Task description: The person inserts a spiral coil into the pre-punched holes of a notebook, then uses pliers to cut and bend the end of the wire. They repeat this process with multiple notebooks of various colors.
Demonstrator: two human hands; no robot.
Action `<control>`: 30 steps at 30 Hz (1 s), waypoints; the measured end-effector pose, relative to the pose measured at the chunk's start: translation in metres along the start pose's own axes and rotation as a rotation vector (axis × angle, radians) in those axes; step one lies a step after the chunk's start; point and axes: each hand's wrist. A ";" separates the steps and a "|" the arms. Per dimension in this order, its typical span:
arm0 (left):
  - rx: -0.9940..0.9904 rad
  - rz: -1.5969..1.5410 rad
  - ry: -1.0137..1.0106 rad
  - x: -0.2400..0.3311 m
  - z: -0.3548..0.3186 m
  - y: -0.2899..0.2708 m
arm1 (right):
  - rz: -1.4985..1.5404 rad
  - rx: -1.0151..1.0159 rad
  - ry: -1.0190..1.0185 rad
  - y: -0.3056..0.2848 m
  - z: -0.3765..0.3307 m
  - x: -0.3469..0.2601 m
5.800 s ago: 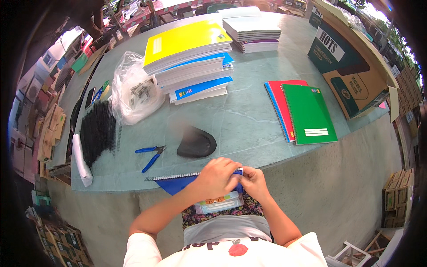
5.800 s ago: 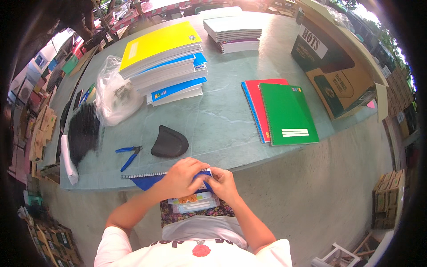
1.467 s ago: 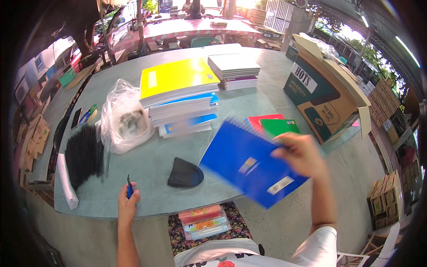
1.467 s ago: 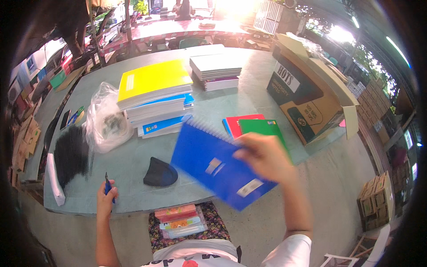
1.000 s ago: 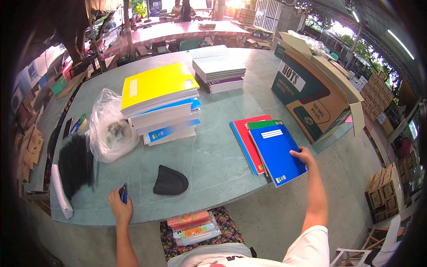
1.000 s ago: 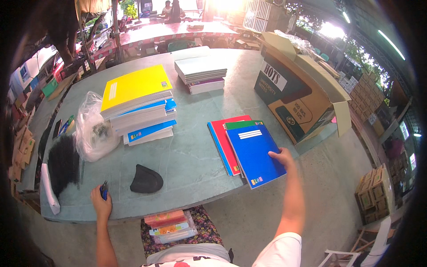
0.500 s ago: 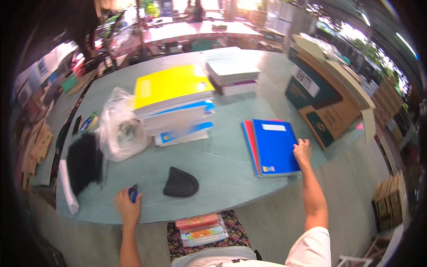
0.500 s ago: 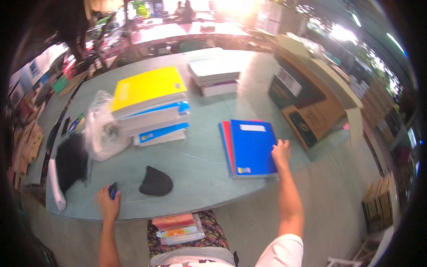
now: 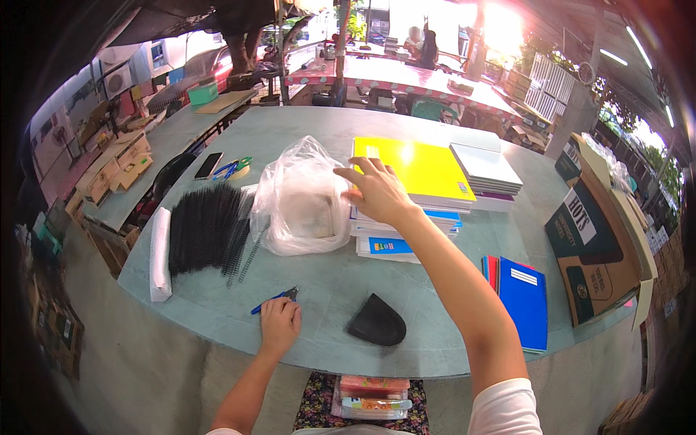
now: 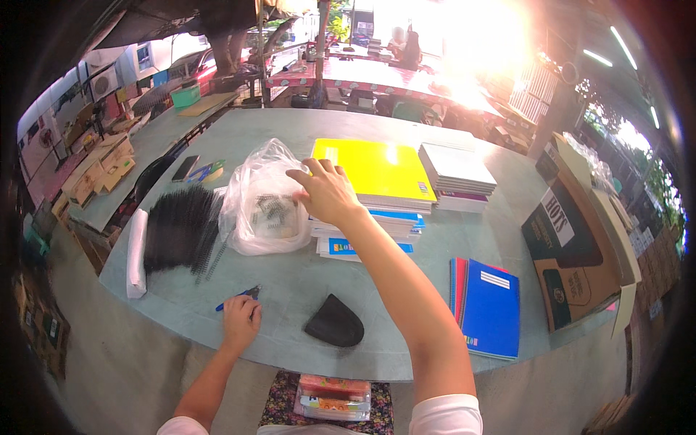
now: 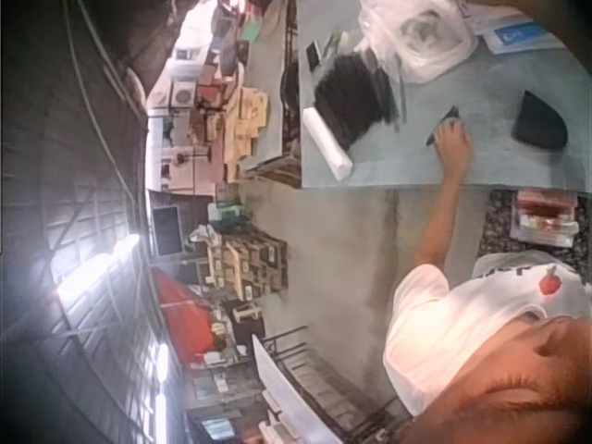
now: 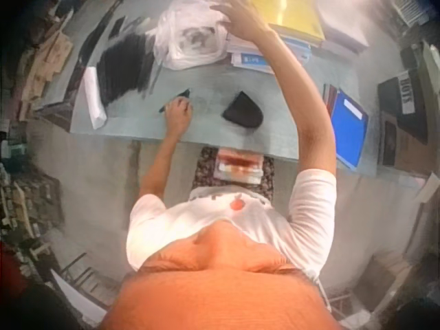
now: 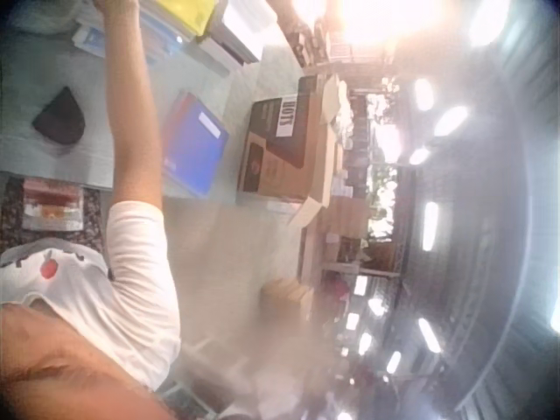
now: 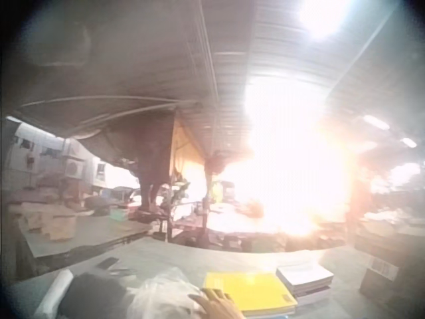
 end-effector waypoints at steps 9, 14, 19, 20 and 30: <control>0.002 -0.054 -0.020 -0.002 0.001 -0.002 | -0.003 -0.307 0.060 -0.009 0.010 0.016; -0.007 -0.073 -0.045 -0.001 0.003 -0.006 | 0.140 -0.445 0.112 -0.028 0.024 0.016; -0.010 -0.099 -0.068 0.000 0.002 -0.007 | 0.173 -0.446 0.203 -0.030 0.027 0.019; -0.008 -0.102 -0.080 -0.001 0.001 -0.007 | 0.188 -0.444 0.232 -0.031 0.029 0.016; 0.147 -0.380 0.021 0.028 -0.003 -0.024 | -0.219 -0.235 0.250 -0.004 -0.007 0.013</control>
Point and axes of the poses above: each hand's wrist, its own z-axis towards the middle knuckle, its own y-axis out of the palm, x = y × z, and after that the axes turned 5 degrees about -y, right-handed
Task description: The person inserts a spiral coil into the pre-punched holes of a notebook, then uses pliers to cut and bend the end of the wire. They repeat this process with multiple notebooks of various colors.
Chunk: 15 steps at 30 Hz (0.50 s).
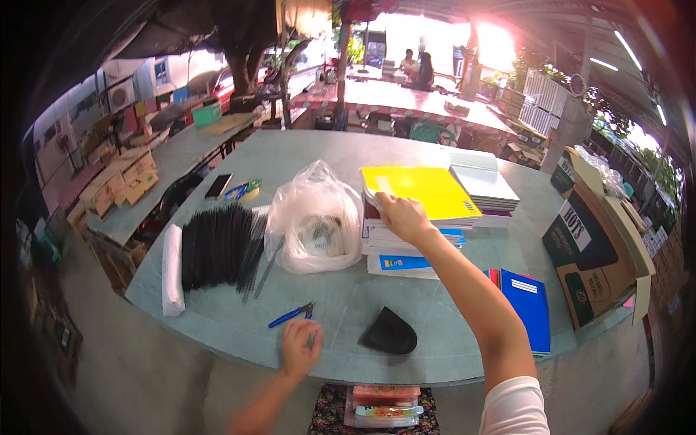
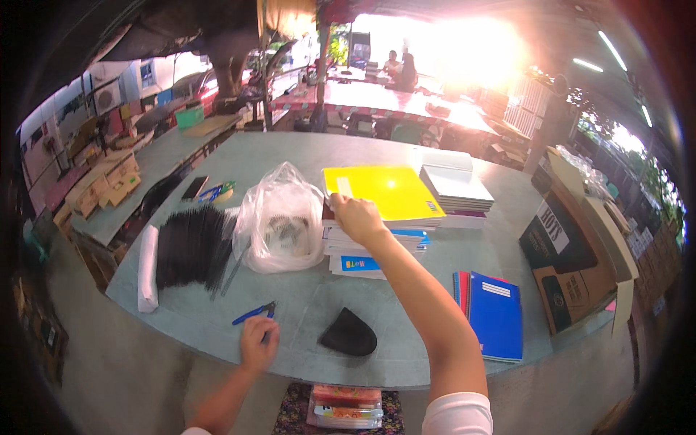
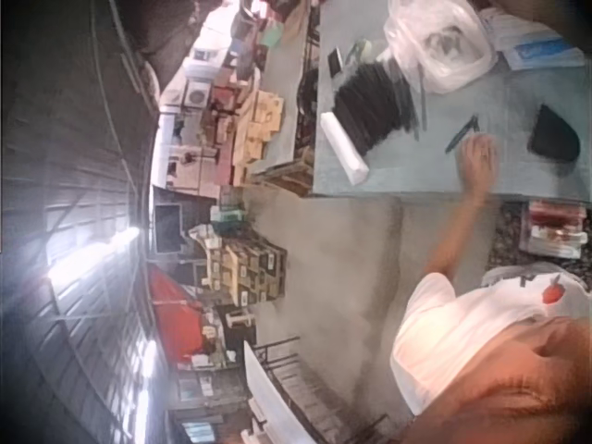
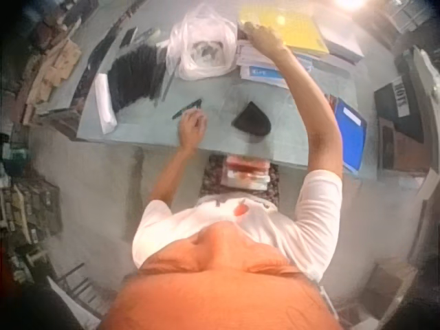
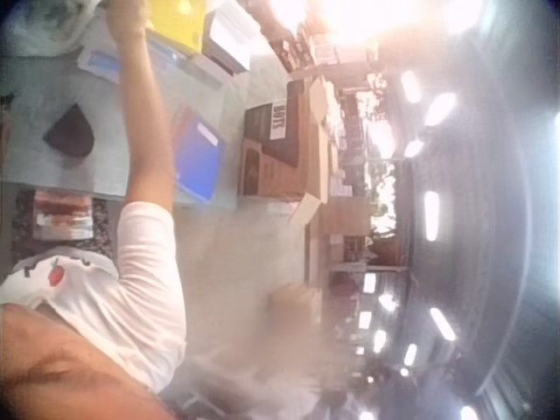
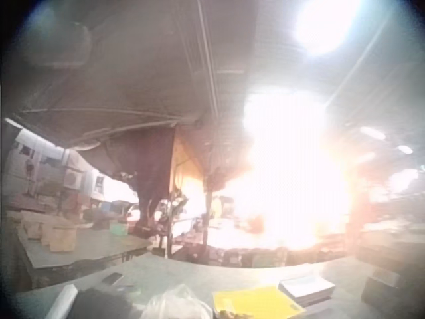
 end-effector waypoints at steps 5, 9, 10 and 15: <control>0.129 -0.416 -0.159 0.070 0.022 0.001 | 0.394 0.449 -0.161 -0.073 -0.035 -0.038; -0.026 -1.508 -0.839 0.089 0.067 0.032 | 0.933 0.541 0.079 -0.170 -0.108 -0.077; -0.165 -1.734 -0.888 0.095 0.072 0.026 | 1.196 0.623 0.094 -0.166 -0.125 -0.075; -0.406 -1.551 -0.590 0.065 0.008 0.019 | 2.058 0.712 0.196 -0.099 -0.246 -0.058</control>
Point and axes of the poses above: each hand's wrist, its own z-axis towards the middle knuckle, its own y-axis out of the palm, x = y × z, and after that the axes turned 5 degrees about -y, right-handed
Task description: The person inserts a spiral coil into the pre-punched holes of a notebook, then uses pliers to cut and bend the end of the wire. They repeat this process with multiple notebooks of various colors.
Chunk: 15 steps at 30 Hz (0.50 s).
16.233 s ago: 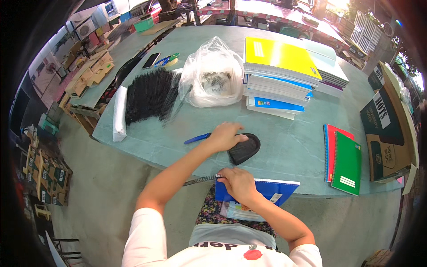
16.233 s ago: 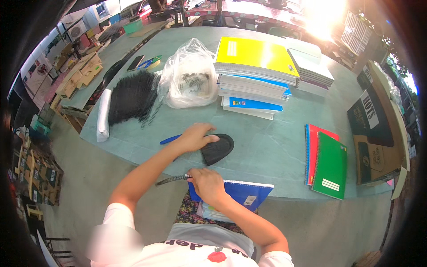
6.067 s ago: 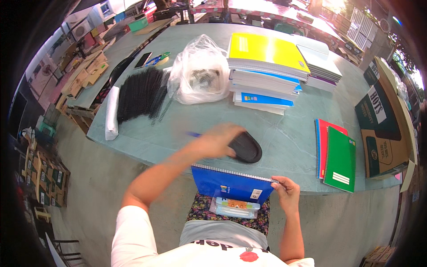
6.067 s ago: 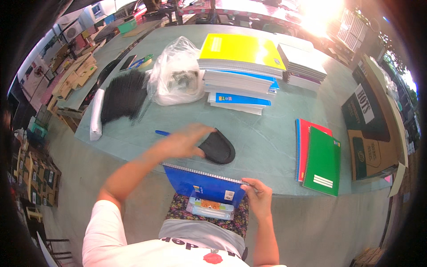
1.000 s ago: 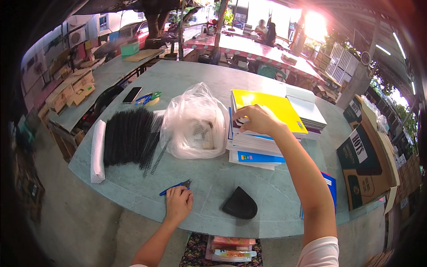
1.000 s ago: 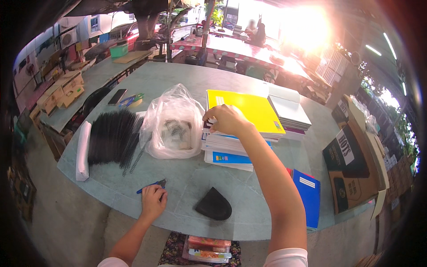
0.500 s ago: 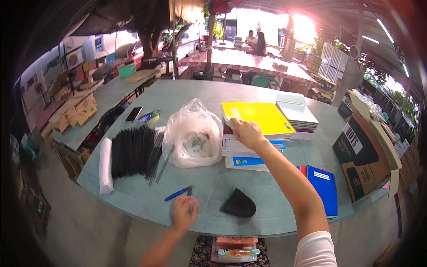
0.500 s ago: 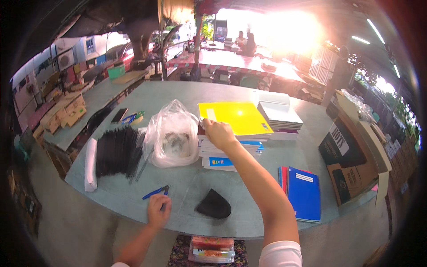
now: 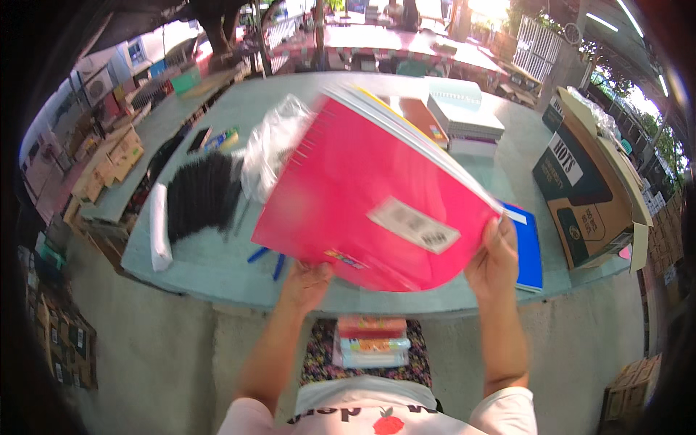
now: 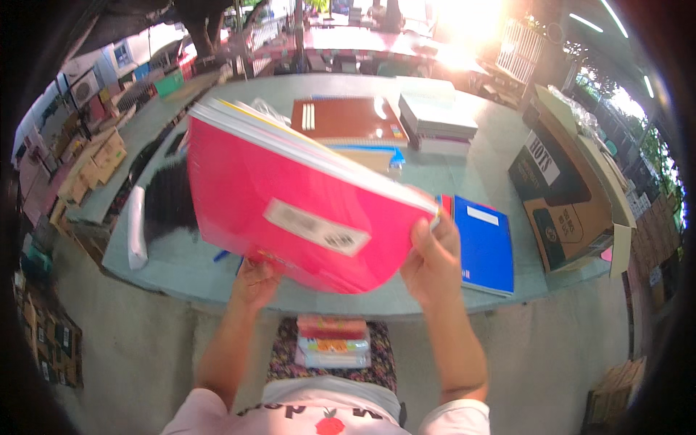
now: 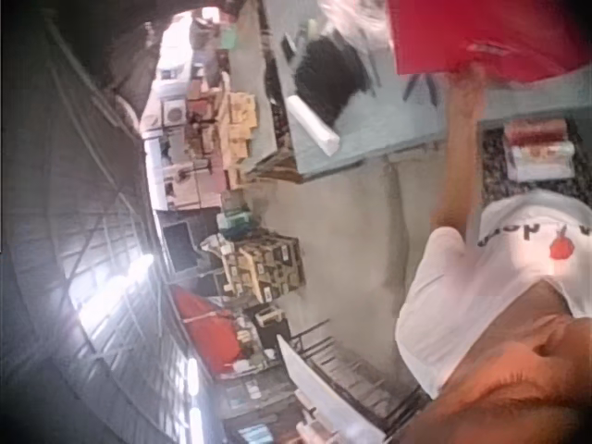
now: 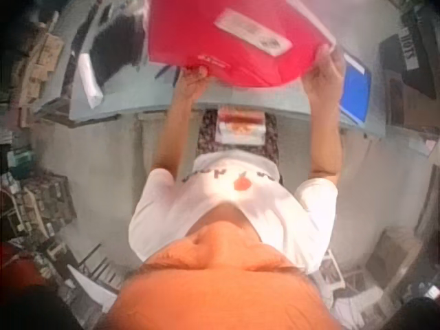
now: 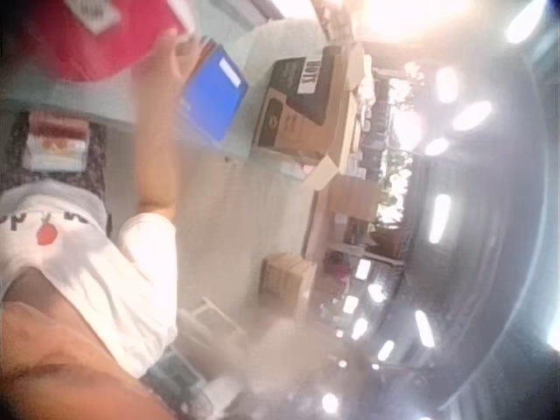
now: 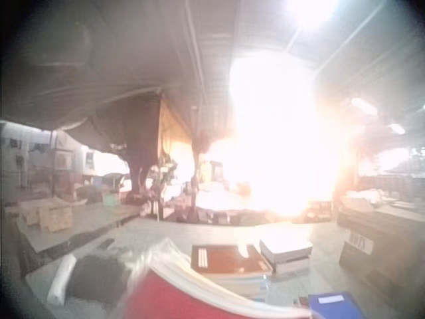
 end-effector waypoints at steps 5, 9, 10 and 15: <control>0.116 -0.035 -0.180 -0.041 -0.016 0.006 | 0.451 0.093 -0.021 -0.038 -0.055 0.015; 0.010 -0.219 -0.262 -0.033 -0.003 0.016 | 0.632 0.174 0.005 -0.055 -0.061 0.021; 0.044 -0.139 -0.245 -0.027 -0.003 0.021 | 0.635 0.203 0.029 -0.058 -0.063 0.025; 0.220 0.431 -0.227 0.002 -0.020 0.028 | 0.066 0.266 0.176 -0.103 -0.124 0.046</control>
Point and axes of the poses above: each hand's wrist, its own z-axis towards the middle knuckle, its own y-axis out of the palm, x = y × z, and after that the axes turned 5 degrees about -y, right-handed
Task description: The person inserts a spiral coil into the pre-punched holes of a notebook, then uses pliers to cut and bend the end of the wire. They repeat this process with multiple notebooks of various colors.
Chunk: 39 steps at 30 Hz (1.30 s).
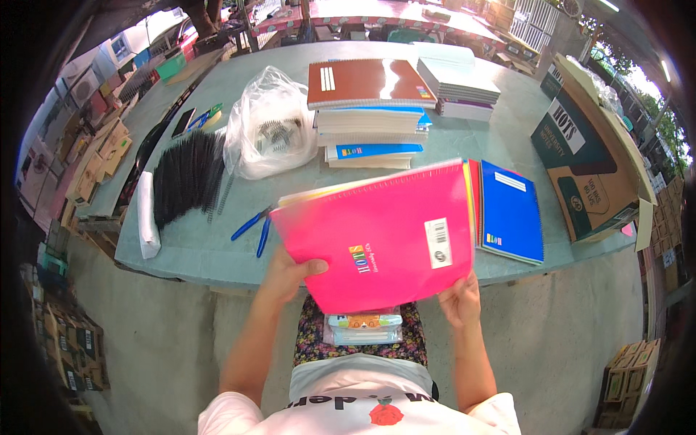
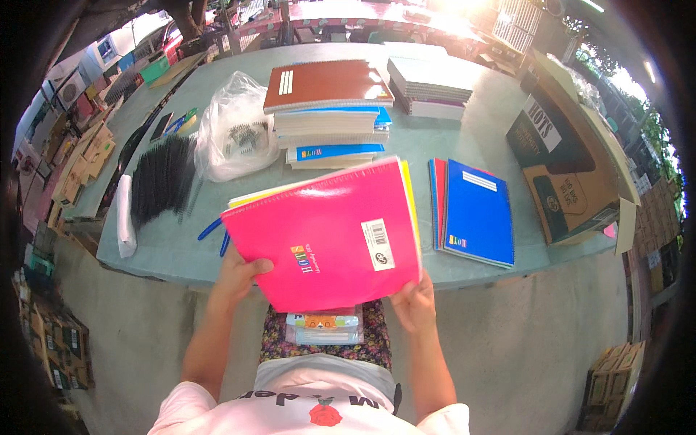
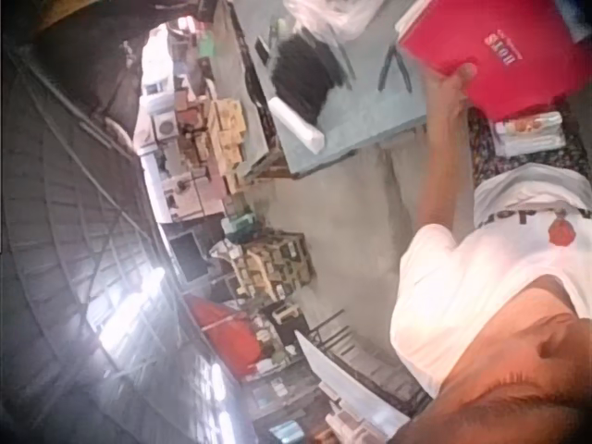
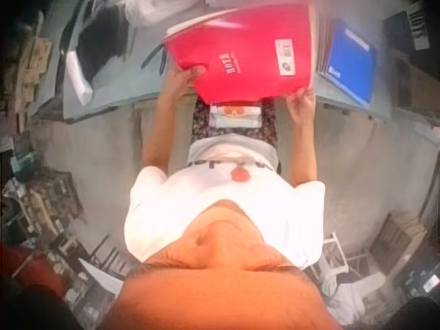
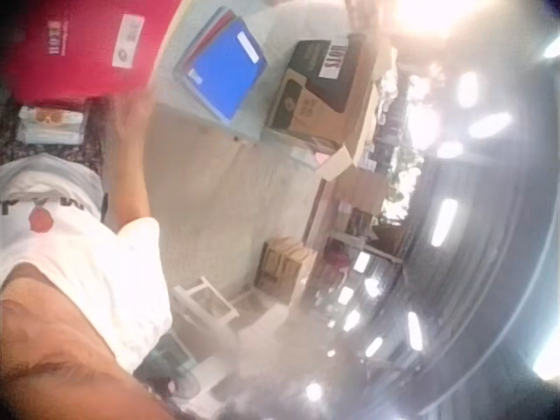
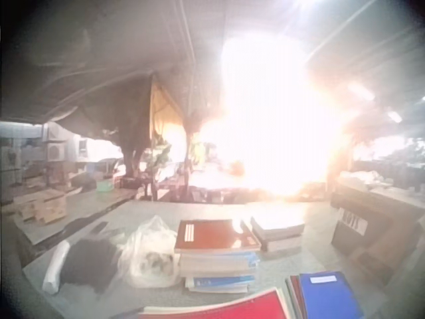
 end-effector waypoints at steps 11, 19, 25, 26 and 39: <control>-0.045 0.600 -0.058 -0.038 -0.035 -0.040 | -0.804 0.036 0.180 -0.092 -0.060 0.071; 0.106 0.302 -0.006 -0.030 -0.044 -0.030 | -1.296 -0.086 -0.104 -0.035 -0.033 0.016; 0.197 0.150 -0.137 -0.056 -0.031 -0.050 | -0.702 0.237 0.043 -0.005 0.017 0.045; 0.268 0.139 -0.205 -0.054 -0.027 -0.046 | -0.725 0.214 0.039 -0.003 0.017 0.047; 0.109 0.573 -0.060 -0.021 0.003 -0.074 | -1.149 0.023 0.102 0.008 0.028 0.014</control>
Point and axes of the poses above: each hand's wrist, its own z-axis towards the middle knuckle, its own y-axis out of the palm, x = y × z, and after that the axes turned 5 degrees about -y, right-handed
